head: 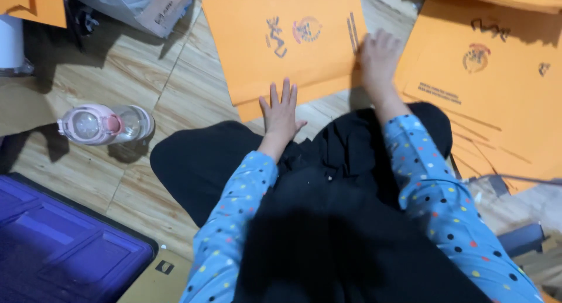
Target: Sorting and stacking printed orange envelopes on the floor
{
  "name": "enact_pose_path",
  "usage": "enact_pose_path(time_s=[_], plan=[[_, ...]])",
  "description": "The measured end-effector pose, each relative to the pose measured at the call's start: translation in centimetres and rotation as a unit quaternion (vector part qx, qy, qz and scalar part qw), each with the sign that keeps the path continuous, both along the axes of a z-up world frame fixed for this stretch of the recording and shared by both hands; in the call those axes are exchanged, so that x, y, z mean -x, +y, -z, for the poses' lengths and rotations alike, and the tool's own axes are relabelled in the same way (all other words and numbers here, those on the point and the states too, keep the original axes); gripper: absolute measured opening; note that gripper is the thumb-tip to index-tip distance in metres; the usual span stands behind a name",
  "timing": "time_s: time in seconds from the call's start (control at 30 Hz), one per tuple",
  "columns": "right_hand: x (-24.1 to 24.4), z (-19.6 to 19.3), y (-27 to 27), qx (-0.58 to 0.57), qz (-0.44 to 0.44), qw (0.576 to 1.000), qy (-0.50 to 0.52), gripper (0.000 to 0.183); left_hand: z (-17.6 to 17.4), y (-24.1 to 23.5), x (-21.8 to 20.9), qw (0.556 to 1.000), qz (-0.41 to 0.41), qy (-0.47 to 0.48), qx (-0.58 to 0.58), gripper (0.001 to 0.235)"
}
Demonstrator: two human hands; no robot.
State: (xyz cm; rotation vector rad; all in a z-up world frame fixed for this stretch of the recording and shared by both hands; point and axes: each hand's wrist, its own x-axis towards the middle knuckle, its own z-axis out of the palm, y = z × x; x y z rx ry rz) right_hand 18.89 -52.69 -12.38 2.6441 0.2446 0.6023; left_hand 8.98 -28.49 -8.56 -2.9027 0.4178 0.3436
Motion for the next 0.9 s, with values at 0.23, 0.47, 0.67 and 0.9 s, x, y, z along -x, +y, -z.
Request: enact_pose_path(time_s=[0.23,0.47,0.67,0.9], plan=[[13.2,-4.0,14.5,-0.442,-0.178,0.758,0.445,0.021,6.1,1.9,-2.2,0.991,0.062,-0.064,0.097,0.040],[14.9,-1.0,14.8,-0.312,-0.235,0.752,0.531,0.041,3.8,4.3,-4.2,0.964,0.025,0.063,0.257,0.026],[15.7,2.4,18.5,-0.119,-0.268,0.920,0.260,0.012,1.2,4.3,-2.4,0.967,0.026,0.042,0.250,0.036],[14.4,-4.0,13.1,-0.211,-0.205,0.841,0.454,0.052,-2.2,4.4,-0.6,0.979,-0.026,0.101,0.176,0.055]])
